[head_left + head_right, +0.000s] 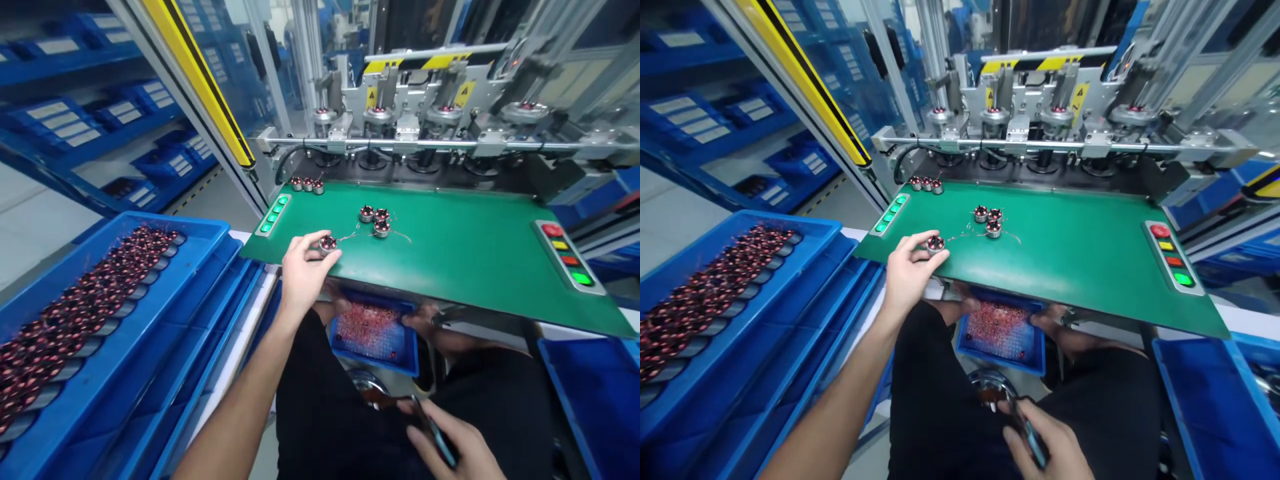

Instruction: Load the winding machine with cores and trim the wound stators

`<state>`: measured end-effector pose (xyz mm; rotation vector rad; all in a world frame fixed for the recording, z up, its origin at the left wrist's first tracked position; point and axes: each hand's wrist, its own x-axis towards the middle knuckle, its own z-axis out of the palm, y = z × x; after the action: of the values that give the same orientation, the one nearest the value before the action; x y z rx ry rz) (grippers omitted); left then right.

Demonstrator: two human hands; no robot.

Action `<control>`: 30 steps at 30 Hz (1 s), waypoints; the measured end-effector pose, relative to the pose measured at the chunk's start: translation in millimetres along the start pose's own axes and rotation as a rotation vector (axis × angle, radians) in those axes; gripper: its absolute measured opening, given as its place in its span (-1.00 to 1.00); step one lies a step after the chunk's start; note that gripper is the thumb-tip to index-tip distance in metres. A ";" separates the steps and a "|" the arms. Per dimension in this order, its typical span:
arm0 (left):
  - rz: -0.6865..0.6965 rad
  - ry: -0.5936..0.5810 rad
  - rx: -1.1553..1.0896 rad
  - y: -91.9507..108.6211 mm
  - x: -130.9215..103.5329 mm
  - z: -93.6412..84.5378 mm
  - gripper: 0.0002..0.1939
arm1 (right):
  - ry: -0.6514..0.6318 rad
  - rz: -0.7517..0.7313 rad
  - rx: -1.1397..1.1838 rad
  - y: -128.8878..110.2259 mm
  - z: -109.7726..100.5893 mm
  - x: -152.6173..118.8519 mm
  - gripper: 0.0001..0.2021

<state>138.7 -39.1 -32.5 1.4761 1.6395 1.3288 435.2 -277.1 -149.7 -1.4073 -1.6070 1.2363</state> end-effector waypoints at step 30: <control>0.283 -0.379 -0.095 64.0 -145.1 -17.4 -0.58 | 0.521 -0.257 -0.086 -136.0 -40.4 74.3 -0.86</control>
<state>183.2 -188.3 2.5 1.8188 1.1459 1.1591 409.6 -192.0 -16.4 -1.3786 -1.4242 0.5935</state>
